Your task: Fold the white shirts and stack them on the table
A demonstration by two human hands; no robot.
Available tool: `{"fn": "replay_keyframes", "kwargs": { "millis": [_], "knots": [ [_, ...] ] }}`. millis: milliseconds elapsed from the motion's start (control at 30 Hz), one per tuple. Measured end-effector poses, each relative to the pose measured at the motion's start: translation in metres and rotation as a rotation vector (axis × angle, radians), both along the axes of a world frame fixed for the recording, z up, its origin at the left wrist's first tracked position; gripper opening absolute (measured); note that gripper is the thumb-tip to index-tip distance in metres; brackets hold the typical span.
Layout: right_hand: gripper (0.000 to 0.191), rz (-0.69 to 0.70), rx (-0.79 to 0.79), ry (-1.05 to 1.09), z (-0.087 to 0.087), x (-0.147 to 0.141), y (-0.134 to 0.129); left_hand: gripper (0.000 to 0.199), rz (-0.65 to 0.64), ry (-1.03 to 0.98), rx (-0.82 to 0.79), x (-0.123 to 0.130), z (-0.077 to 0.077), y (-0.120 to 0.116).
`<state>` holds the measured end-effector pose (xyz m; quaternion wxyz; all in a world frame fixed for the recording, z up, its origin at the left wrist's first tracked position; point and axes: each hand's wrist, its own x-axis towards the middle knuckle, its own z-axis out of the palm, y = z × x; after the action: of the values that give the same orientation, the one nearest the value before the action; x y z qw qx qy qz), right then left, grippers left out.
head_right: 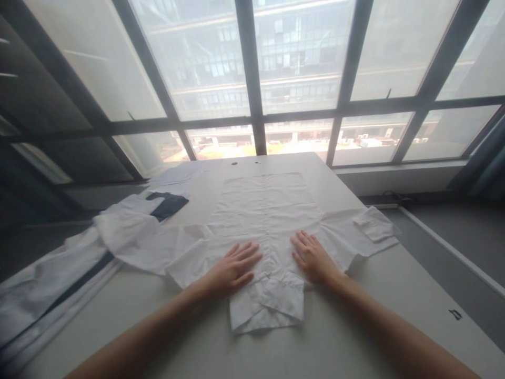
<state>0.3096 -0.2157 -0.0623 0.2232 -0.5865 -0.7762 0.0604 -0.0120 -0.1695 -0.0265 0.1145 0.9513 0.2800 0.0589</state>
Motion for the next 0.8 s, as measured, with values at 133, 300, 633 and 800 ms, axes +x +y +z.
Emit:
{"fn": "replay_keyframes", "kwargs": {
  "millis": [133,300,633,800],
  "knots": [
    [0.046,-0.015,-0.015,0.048,-0.005,-0.001,0.0,0.057,0.003,0.035,-0.003,-0.002,-0.004,0.002],
    [0.035,-0.058,0.174,0.315,0.016,0.004,0.004,0.058,0.001,0.019,-0.016,-0.002,-0.004,0.004],
    [0.026,-0.689,0.258,0.082,0.017,0.171,0.014,0.056,0.001,0.001,-0.007,-0.001,-0.005,0.005],
    [0.034,-0.815,-0.074,-0.098,0.008,0.207,0.006,0.056,-0.004,-0.009,-0.004,-0.001,-0.006,0.005]
  ]
}}
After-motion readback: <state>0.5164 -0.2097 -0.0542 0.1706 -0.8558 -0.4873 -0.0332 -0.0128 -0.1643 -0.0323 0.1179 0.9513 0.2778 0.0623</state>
